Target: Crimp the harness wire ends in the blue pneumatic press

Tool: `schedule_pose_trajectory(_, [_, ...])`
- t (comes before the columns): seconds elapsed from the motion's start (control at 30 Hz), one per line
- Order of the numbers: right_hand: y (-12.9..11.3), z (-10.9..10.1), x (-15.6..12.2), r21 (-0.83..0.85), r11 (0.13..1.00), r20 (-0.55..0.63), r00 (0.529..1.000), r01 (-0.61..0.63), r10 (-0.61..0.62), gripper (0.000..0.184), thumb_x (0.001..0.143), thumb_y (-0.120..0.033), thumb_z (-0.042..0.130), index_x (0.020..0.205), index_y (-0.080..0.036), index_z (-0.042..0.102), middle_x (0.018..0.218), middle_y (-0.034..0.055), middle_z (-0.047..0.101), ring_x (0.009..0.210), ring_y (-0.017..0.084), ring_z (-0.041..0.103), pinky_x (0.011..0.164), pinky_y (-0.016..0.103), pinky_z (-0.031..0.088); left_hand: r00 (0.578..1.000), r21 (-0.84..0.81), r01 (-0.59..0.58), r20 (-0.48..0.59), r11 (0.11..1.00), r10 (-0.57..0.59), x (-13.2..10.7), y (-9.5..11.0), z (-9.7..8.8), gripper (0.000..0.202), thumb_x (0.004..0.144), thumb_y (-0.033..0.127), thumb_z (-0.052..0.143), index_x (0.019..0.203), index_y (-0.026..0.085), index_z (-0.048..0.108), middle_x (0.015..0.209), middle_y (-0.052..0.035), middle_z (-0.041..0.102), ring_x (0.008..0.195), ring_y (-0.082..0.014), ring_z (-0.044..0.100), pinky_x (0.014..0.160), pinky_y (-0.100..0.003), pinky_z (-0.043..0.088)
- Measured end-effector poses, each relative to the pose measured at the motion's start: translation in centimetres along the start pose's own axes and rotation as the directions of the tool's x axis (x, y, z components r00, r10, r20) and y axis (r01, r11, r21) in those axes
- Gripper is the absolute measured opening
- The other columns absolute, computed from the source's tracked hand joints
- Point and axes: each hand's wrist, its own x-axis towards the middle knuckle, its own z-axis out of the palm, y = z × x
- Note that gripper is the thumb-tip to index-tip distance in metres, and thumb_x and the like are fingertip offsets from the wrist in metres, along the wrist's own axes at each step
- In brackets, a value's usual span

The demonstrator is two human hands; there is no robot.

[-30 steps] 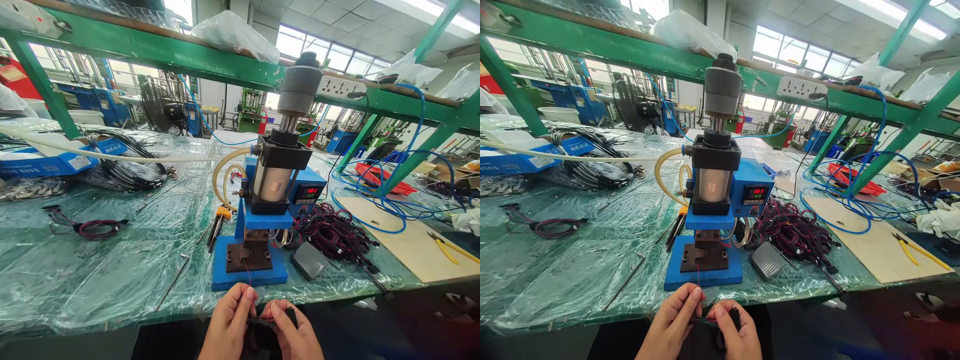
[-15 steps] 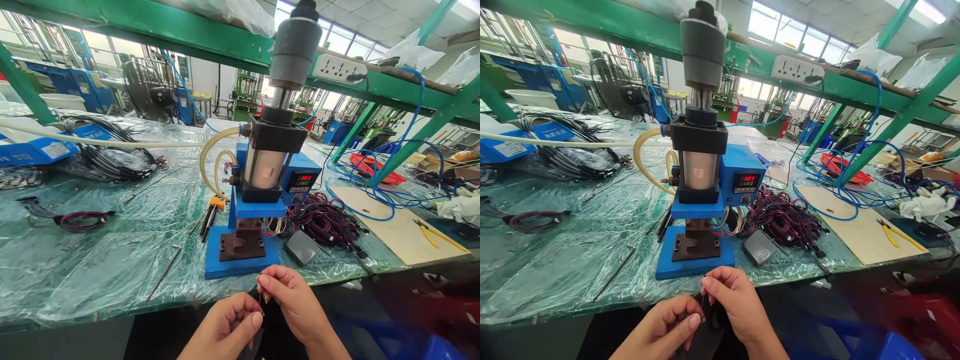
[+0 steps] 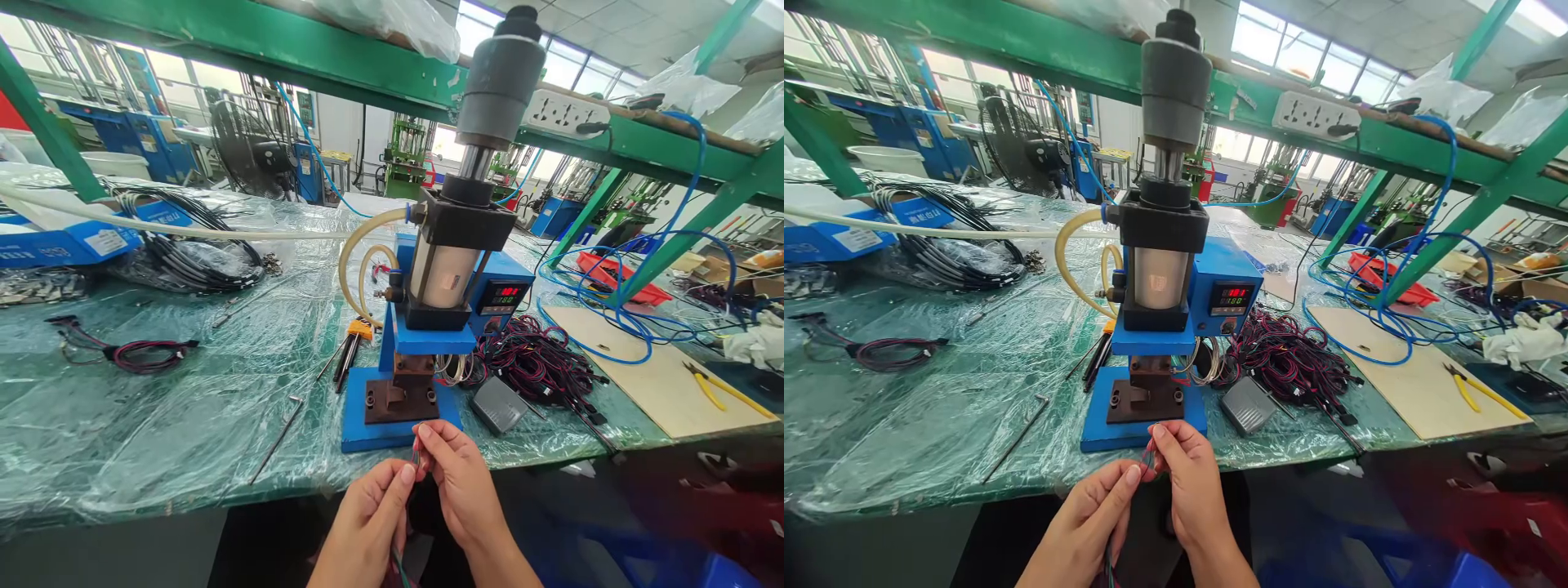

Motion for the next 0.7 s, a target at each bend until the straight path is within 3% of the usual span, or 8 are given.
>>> schedule_pose_trajectory(0.13, [-0.3,-0.2,1.0,-0.196,0.976,0.06,0.995,0.091,-0.081,0.047,0.072,-0.061,0.085,0.079,-0.014,0.077,0.069,0.0031,0.068,0.056,0.012,0.051,0.055,0.025,0.043,0.999,0.001,-0.023,-0.032,1.0,0.023,0.7,0.0,0.0,0.051,0.09,0.067,0.06,0.073,0.019,0.06,0.043,0.0063,0.045,0.043,-0.0102,0.031,0.049,-0.022,0.029])
schedule_pose_trajectory(0.27, [0.1,-0.8,1.5,-0.435,0.867,0.077,0.969,0.245,-0.235,0.041,0.088,-0.056,0.072,0.094,-0.015,0.077,0.076,0.0071,0.072,0.064,0.019,0.061,0.06,0.03,0.049,0.991,-0.028,-0.062,-0.116,0.998,0.058,2.3,0.1,-0.1,0.048,0.091,0.063,0.06,0.076,0.018,0.062,0.044,0.0068,0.045,0.044,-0.01,0.032,0.048,-0.022,0.025])
schedule_pose_trajectory(0.37, [0.4,-1.6,1.5,-0.608,0.697,0.11,0.91,0.38,-0.4,0.027,0.097,-0.042,0.063,0.099,-0.017,0.075,0.086,0.0095,0.073,0.072,0.023,0.065,0.065,0.034,0.052,0.989,-0.073,-0.056,-0.143,0.996,0.045,3.6,0.1,-0.2,0.044,0.091,0.06,0.06,0.079,0.018,0.063,0.046,0.0078,0.045,0.043,-0.0094,0.032,0.045,-0.021,0.025])
schedule_pose_trajectory(0.47, [0.3,-2.4,1.7,-0.708,0.478,0.243,0.816,0.519,-0.525,0.024,0.1,-0.029,0.054,0.107,-0.018,0.074,0.104,0.013,0.073,0.095,0.027,0.067,0.085,0.041,0.054,0.989,-0.124,-0.043,-0.146,0.991,0.024,4.4,-0.2,-0.1,0.041,0.092,0.058,0.06,0.083,0.018,0.063,0.048,0.0084,0.045,0.043,-0.0086,0.033,0.044,-0.021,0.026])
schedule_pose_trajectory(0.57, [0.2,-2.9,2.3,-0.733,0.257,0.413,0.713,0.629,-0.566,0.031,0.101,-0.018,0.048,0.121,-0.02,0.071,0.12,0.0125,0.071,0.114,0.028,0.062,0.1,0.048,0.049,0.989,-0.163,-0.036,-0.149,0.986,0.011,4.6,-0.6,0.3,0.043,0.094,0.059,0.06,0.082,0.017,0.063,0.049,0.0086,0.046,0.042,-0.008,0.035,0.043,-0.02,0.027])
schedule_pose_trajectory(0.7, [0.3,-3.2,3.5,-0.72,0.014,0.575,0.607,0.694,-0.548,0.04,0.098,-0.009,0.045,0.13,-0.019,0.068,0.125,0.0132,0.07,0.115,0.03,0.06,0.1,0.051,0.048,0.985,-0.189,-0.049,-0.174,0.981,0.015,4.8,-1.2,0.8,0.042,0.096,0.058,0.06,0.084,0.017,0.063,0.05,0.0093,0.046,0.042,-0.0081,0.035,0.043,-0.021,0.027])
